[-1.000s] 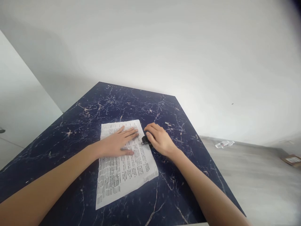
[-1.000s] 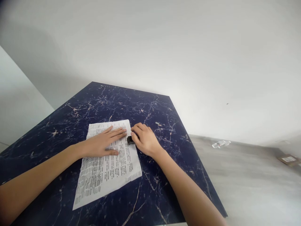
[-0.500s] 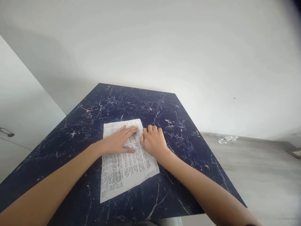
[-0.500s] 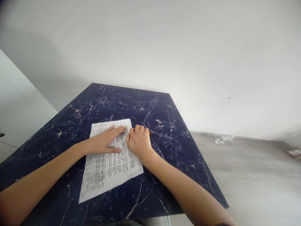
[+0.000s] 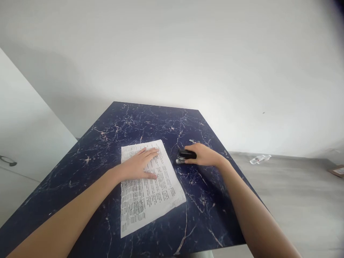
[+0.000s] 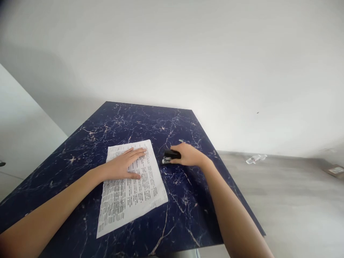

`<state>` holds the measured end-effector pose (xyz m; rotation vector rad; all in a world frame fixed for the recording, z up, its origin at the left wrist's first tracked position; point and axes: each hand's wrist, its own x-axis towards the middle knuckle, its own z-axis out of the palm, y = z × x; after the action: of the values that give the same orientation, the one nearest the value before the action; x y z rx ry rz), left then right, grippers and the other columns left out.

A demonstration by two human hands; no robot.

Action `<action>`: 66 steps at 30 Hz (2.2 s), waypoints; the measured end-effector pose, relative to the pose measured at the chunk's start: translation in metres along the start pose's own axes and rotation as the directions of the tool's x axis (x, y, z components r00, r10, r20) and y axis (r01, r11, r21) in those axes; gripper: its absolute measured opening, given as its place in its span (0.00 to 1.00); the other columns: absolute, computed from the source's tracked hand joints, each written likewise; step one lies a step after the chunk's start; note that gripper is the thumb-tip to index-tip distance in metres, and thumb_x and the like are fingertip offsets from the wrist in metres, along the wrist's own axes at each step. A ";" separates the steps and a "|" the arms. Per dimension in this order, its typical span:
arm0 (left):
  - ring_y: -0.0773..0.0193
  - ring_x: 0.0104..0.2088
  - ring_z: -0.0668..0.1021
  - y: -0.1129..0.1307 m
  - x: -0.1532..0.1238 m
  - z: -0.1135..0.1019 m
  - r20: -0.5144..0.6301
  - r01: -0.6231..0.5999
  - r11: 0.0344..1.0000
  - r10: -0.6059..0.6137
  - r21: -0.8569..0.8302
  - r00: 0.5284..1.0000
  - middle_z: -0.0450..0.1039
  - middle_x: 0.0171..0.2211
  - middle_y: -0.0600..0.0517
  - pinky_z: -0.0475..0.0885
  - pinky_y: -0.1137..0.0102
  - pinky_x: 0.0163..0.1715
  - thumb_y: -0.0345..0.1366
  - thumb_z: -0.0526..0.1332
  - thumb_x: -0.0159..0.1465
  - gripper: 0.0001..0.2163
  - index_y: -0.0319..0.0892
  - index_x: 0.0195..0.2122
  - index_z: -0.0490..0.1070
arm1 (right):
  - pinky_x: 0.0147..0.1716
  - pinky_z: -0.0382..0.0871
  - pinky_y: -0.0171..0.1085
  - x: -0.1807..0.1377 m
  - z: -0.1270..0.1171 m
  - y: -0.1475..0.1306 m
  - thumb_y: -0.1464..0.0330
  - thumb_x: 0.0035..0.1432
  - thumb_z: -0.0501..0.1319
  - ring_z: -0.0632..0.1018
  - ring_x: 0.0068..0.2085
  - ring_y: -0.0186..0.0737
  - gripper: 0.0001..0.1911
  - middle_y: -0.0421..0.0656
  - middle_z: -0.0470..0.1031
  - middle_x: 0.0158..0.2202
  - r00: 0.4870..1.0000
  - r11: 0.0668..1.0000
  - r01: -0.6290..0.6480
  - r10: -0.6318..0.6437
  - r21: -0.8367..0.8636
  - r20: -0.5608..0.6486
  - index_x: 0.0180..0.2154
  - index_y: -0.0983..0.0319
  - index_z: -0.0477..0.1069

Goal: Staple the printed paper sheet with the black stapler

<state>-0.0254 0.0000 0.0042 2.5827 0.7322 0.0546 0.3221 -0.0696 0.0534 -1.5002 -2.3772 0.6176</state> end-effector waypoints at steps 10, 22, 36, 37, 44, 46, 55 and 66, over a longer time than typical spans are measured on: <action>0.58 0.45 0.78 -0.025 -0.006 -0.028 -0.837 0.090 0.956 -0.289 -0.281 0.465 0.75 0.43 0.47 0.73 0.62 0.49 0.43 0.46 0.77 0.16 0.45 0.41 0.70 | 0.35 0.75 0.42 0.054 0.067 -0.110 0.61 0.64 0.64 0.78 0.37 0.42 0.11 0.48 0.77 0.43 0.984 0.973 0.004 0.037 0.231 -0.172 0.44 0.60 0.71; 0.59 0.38 0.74 -0.043 -0.001 -0.021 -0.846 0.126 0.957 -0.288 -0.260 0.448 0.69 0.37 0.49 0.69 0.67 0.38 0.39 0.52 0.73 0.13 0.43 0.34 0.71 | 0.42 0.71 0.42 -0.005 0.095 -0.117 0.71 0.63 0.62 0.78 0.44 0.48 0.13 0.48 0.77 0.45 0.978 0.988 -0.124 0.138 0.095 -0.158 0.49 0.59 0.67; 0.60 0.37 0.75 -0.066 0.007 -0.011 -0.710 -0.082 0.798 -0.478 -0.597 0.518 0.74 0.39 0.50 0.70 0.67 0.38 0.47 0.55 0.71 0.15 0.44 0.38 0.76 | 0.63 0.66 0.57 -0.079 0.048 0.010 0.45 0.74 0.42 0.71 0.66 0.56 0.29 0.51 0.67 0.67 0.774 0.883 -0.279 0.440 0.378 -0.455 0.56 0.55 0.69; 0.60 0.36 0.74 -0.068 0.008 -0.011 -0.697 -0.109 0.768 -0.500 -0.631 0.513 0.74 0.38 0.50 0.70 0.67 0.37 0.48 0.56 0.70 0.15 0.44 0.38 0.76 | 0.66 0.63 0.58 -0.070 0.045 0.019 0.45 0.74 0.43 0.67 0.68 0.57 0.29 0.51 0.63 0.70 0.797 0.909 -0.305 0.407 0.285 -0.447 0.58 0.56 0.69; 0.62 0.34 0.72 -0.068 0.010 -0.011 -0.643 -0.183 0.643 -0.612 -0.744 0.461 0.71 0.33 0.50 0.68 0.70 0.34 0.47 0.61 0.66 0.13 0.43 0.35 0.77 | 0.74 0.39 0.56 -0.008 0.050 0.062 0.44 0.73 0.43 0.40 0.77 0.52 0.42 0.51 0.36 0.78 0.971 0.948 -0.218 0.186 -0.231 -0.153 0.75 0.64 0.46; 0.62 0.33 0.72 -0.068 0.011 -0.011 -0.631 -0.214 0.608 -0.639 -0.765 0.440 0.70 0.32 0.50 0.68 0.70 0.32 0.47 0.61 0.65 0.13 0.43 0.34 0.77 | 0.74 0.38 0.55 0.005 0.058 0.063 0.44 0.74 0.40 0.40 0.77 0.51 0.43 0.51 0.35 0.77 0.977 0.940 -0.202 0.173 -0.274 -0.129 0.76 0.65 0.44; 0.62 0.34 0.72 -0.071 -0.004 -0.019 -0.810 -0.014 0.810 -0.585 -0.586 0.033 0.69 0.32 0.52 0.67 0.68 0.36 0.41 0.54 0.72 0.13 0.43 0.32 0.70 | 0.74 0.37 0.56 0.118 0.105 -0.026 0.47 0.74 0.41 0.41 0.77 0.53 0.40 0.53 0.36 0.77 0.994 0.961 -0.050 0.023 -0.272 -0.103 0.75 0.66 0.49; 0.61 0.37 0.73 -0.079 -0.040 -0.048 -0.882 0.191 0.866 -0.428 -0.462 -0.197 0.68 0.34 0.52 0.66 0.67 0.42 0.33 0.53 0.72 0.12 0.43 0.31 0.68 | 0.72 0.40 0.64 0.212 0.159 -0.145 0.53 0.76 0.45 0.45 0.77 0.53 0.34 0.53 0.42 0.77 0.964 0.959 0.207 -0.234 -0.194 -0.129 0.73 0.66 0.53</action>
<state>-0.1055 0.0592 0.0166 1.5146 1.7340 2.0544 0.0467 0.0334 -0.0165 -1.2689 -2.4875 0.2354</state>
